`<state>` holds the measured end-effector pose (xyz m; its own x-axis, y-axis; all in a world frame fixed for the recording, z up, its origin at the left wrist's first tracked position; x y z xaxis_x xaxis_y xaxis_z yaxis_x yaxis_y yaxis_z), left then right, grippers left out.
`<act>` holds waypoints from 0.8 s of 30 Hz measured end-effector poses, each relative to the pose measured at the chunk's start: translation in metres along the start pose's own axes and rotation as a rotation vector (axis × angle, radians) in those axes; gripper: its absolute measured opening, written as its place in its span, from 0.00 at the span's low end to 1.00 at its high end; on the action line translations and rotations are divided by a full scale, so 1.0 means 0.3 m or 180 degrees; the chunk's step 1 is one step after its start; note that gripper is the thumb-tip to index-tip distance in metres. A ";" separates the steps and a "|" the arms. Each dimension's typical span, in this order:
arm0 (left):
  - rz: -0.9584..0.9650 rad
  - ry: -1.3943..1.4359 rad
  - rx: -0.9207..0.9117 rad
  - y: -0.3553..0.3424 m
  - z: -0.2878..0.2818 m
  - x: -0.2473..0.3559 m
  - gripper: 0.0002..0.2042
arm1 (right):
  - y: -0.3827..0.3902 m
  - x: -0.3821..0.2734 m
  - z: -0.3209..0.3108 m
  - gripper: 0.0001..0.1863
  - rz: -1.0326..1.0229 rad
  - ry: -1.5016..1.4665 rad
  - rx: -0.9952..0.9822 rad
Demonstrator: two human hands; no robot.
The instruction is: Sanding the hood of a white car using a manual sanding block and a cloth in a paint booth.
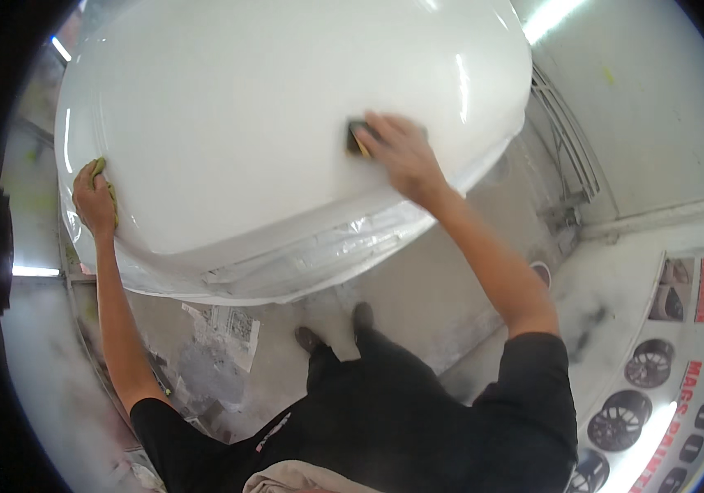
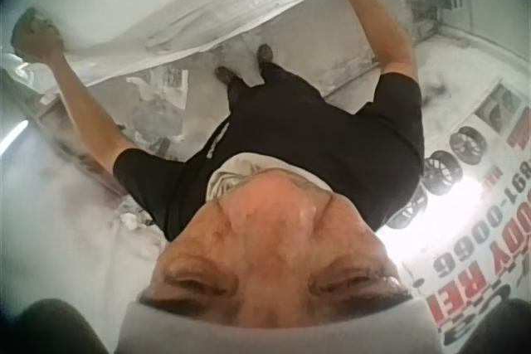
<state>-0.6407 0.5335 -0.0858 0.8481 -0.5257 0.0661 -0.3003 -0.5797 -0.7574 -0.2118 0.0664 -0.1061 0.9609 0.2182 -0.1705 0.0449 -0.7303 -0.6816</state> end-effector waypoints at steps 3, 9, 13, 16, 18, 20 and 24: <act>-0.0202 0.0214 -0.0060 -0.025 -0.001 0.008 0.19 | -0.401 0.249 0.135 0.25 -0.0044 -0.0177 0.0024; -0.0345 0.0030 -0.0375 -0.019 -0.037 0.054 0.19 | -0.241 0.047 0.107 0.31 0.0100 -0.0004 0.0097; -0.0312 -0.0190 -0.0287 0.019 -0.042 0.086 0.19 | 0.090 -0.100 -0.021 0.30 0.0240 -0.0311 -0.0023; -0.0458 -0.0274 -0.0323 0.015 -0.033 0.091 0.18 | -0.170 0.025 0.073 0.31 -0.0395 -0.0131 -0.0362; -0.0486 -0.0278 -0.0353 -0.007 -0.032 0.088 0.18 | -0.460 0.118 0.192 0.28 -0.0205 -0.0232 -0.0342; -0.0324 -0.0165 -0.0102 -0.015 -0.048 0.084 0.19 | -0.597 0.120 0.247 0.25 -0.0104 -0.0638 0.0100; -0.0137 -0.0236 0.0010 0.014 -0.067 0.088 0.19 | -0.292 -0.052 0.111 0.18 -0.0121 -0.0279 -0.0130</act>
<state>-0.6282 0.5046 -0.0742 0.8903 -0.4526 0.0504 -0.2616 -0.5989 -0.7569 -0.2397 0.1487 -0.0673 0.9308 0.3007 -0.2079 0.0936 -0.7458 -0.6595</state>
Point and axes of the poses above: each hand's wrist, its own y-axis away from the middle knuckle, its own z-axis out of the palm, x = y × z, the point moved 1 cm from there along -y, towards the middle knuckle, and after that the axes turned 15 degrees about -y, right-handed, at the moved point
